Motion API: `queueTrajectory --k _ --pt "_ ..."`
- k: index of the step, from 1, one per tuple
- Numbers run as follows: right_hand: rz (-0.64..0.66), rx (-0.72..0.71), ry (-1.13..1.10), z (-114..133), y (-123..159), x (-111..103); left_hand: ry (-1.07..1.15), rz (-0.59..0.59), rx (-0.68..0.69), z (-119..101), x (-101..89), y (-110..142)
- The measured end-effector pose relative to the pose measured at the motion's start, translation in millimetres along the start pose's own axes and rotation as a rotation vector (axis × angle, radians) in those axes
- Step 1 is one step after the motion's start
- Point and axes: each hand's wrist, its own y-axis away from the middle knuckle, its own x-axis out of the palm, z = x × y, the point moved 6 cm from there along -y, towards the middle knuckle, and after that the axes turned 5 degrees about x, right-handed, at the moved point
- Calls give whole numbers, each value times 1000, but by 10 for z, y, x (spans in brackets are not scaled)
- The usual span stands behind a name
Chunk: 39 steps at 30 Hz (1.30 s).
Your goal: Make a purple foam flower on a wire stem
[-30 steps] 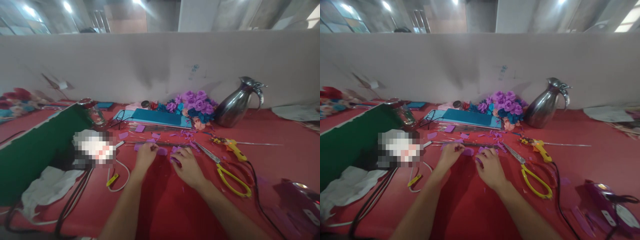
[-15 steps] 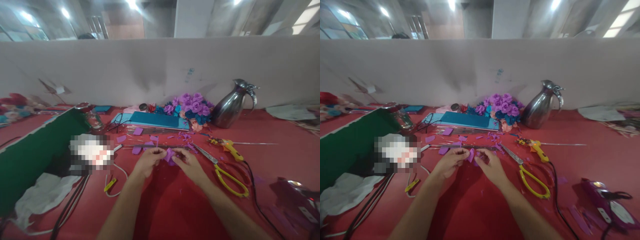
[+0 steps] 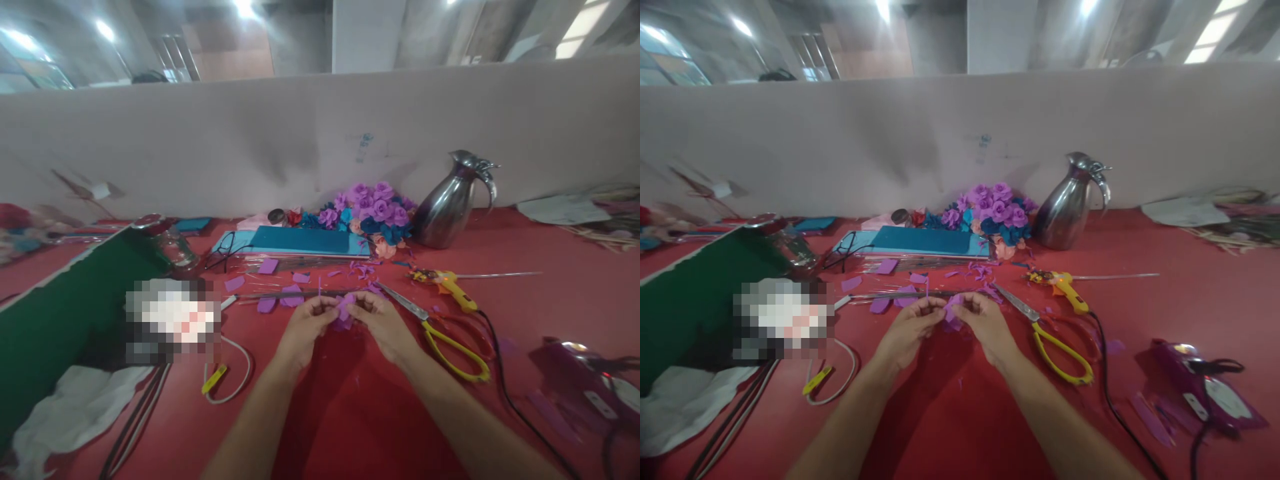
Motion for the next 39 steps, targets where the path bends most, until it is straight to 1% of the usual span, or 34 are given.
queueTrajectory --k 2,4,8,11,13,14,16,20,22,26,29,31,35,37,39 --pt "26 -6 17 6 9 23 22 -15 -25 10 -15 -6" --pt "43 1 37 3 20 45 36 -4 -41 15 -12 -5" --pt "66 18 23 15 30 62 14 11 -6 -3 26 16" --pt "2 -8 -19 53 7 -11 -46 -5 63 -38 51 30" --pt "-51 -16 -49 70 -13 -75 -109 6 112 -79 75 36" --pt "-63 -12 -64 75 -23 -98 -135 24 126 -100 94 39" --pt "-36 1 -80 87 -36 -106 -163 83 118 -134 144 46" --pt "60 -28 -51 182 -23 -74 -186 199 31 -186 264 55" --pt "82 -60 -35 256 -4 -70 -187 218 4 -210 317 41" --pt "114 -70 -45 350 13 -83 -165 179 -2 -247 380 -16" --pt "87 -69 -94 353 -11 -142 -171 149 7 -256 401 -51" --pt "89 -55 -148 328 -35 -171 -157 108 10 -252 398 -72" --pt "100 -19 -271 283 -72 -193 -39 10 -3 -209 385 -106" --pt "82 -16 -280 277 -75 -195 12 -9 -12 -173 388 -111" --pt "65 -32 -236 282 -68 -187 31 -1 -17 -137 394 -102"
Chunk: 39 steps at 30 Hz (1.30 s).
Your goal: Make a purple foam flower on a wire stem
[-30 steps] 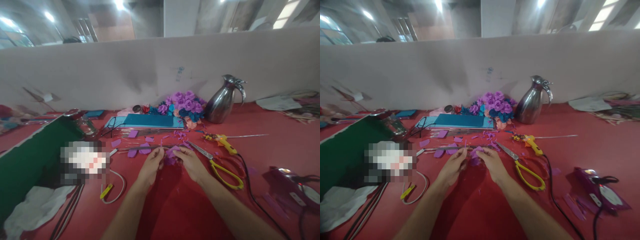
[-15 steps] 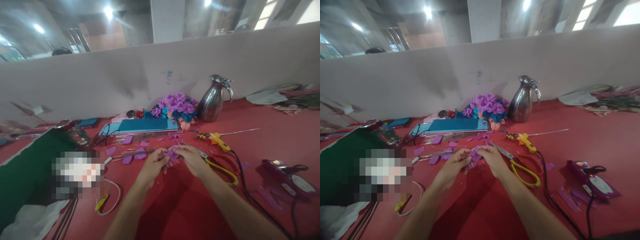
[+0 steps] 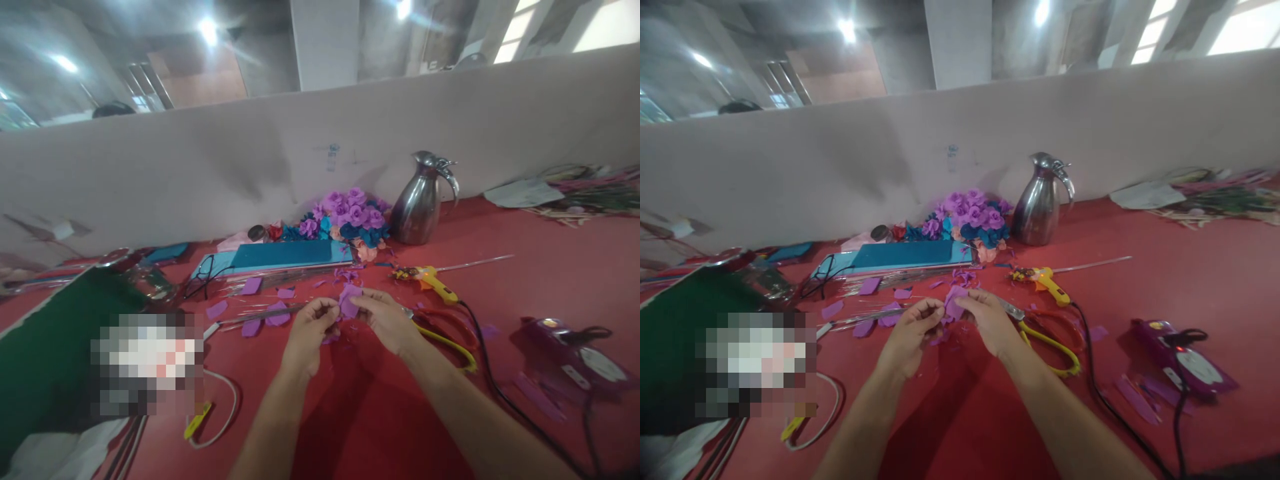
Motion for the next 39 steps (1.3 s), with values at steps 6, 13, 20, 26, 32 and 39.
queueTrajectory --k 6,13,20,26,32,39 --pt "-47 -35 118 -11 14 3 31 39 20 33 -3 89" --pt "-46 -35 133 -22 26 19 18 60 33 39 19 96" --pt "-47 -45 181 -27 35 21 -6 21 45 57 -25 83" --pt "-32 -45 166 -49 30 38 -16 -18 61 72 -66 68" --pt "-41 -19 136 -71 19 34 6 -11 52 82 -63 55" --pt "-42 -29 154 -42 32 50 62 12 17 110 -51 53"
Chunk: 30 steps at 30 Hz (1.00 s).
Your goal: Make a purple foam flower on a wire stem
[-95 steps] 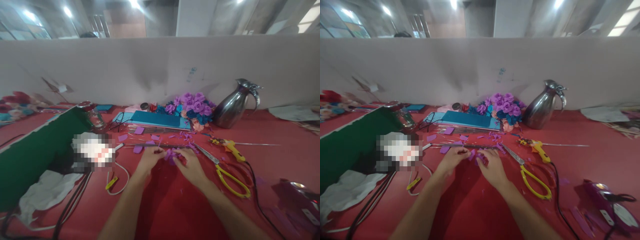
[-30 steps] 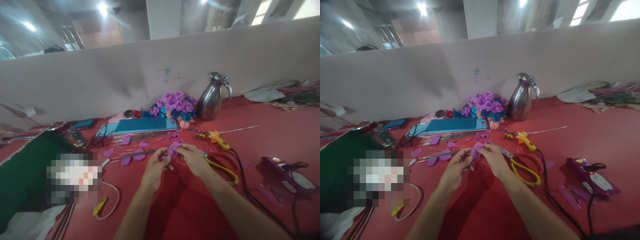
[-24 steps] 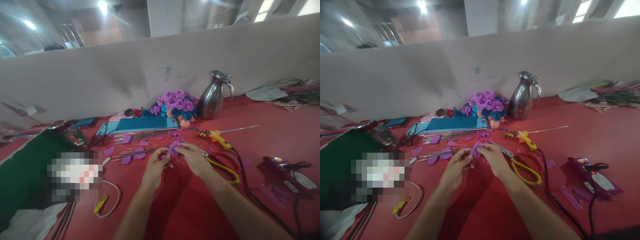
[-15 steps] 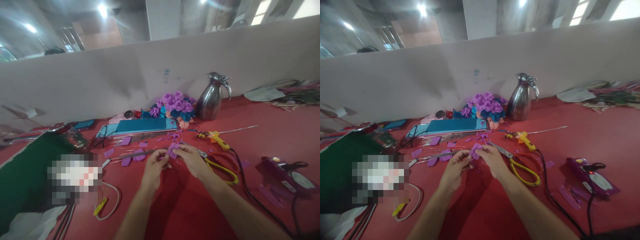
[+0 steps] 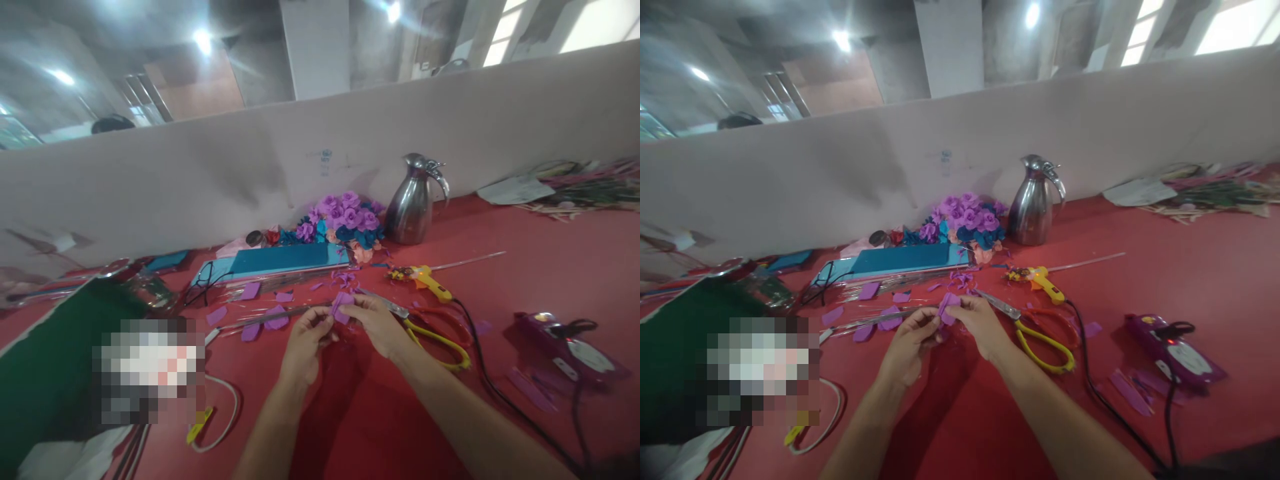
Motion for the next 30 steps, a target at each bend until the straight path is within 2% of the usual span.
queueTrajectory --k 9,18,24,27,30 --pt "-31 -28 -5 -44 -40 -70 64 -8 13 -20 1 -3" --pt "-37 17 39 -57 9 -14 -2 -112 35 -55 -75 -1" --pt "-29 -11 91 -86 9 40 66 -123 42 -94 -64 -4" --pt "-1 -41 263 49 58 10 79 -164 42 -106 -85 -5" --pt "-36 -172 772 291 219 -243 135 -188 49 -114 -155 -33"
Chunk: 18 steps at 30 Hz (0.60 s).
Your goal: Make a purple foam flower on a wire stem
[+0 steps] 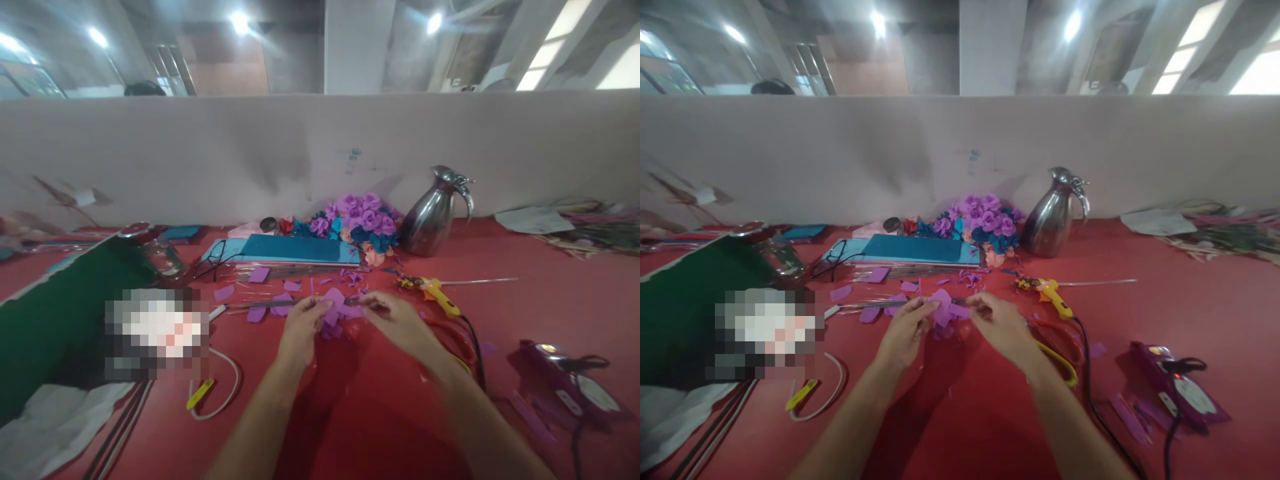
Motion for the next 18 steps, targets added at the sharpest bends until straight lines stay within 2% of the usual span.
queueTrajectory --k 3,5,7,10,15,18 --pt "-213 -64 594 -222 237 -478 48 21 -13 -18 -40 -30" --pt "-267 -62 817 -475 389 -675 56 39 -31 -28 -42 -29" --pt "-246 -70 886 -707 485 -750 51 37 -46 -33 -38 -17" --pt "-238 -69 920 -870 512 -761 20 5 -44 -36 -41 1" --pt "-223 -31 969 -794 436 -736 -8 9 -4 -46 -43 10" --pt "-216 -47 895 -669 469 -732 -2 25 8 -63 -41 17"
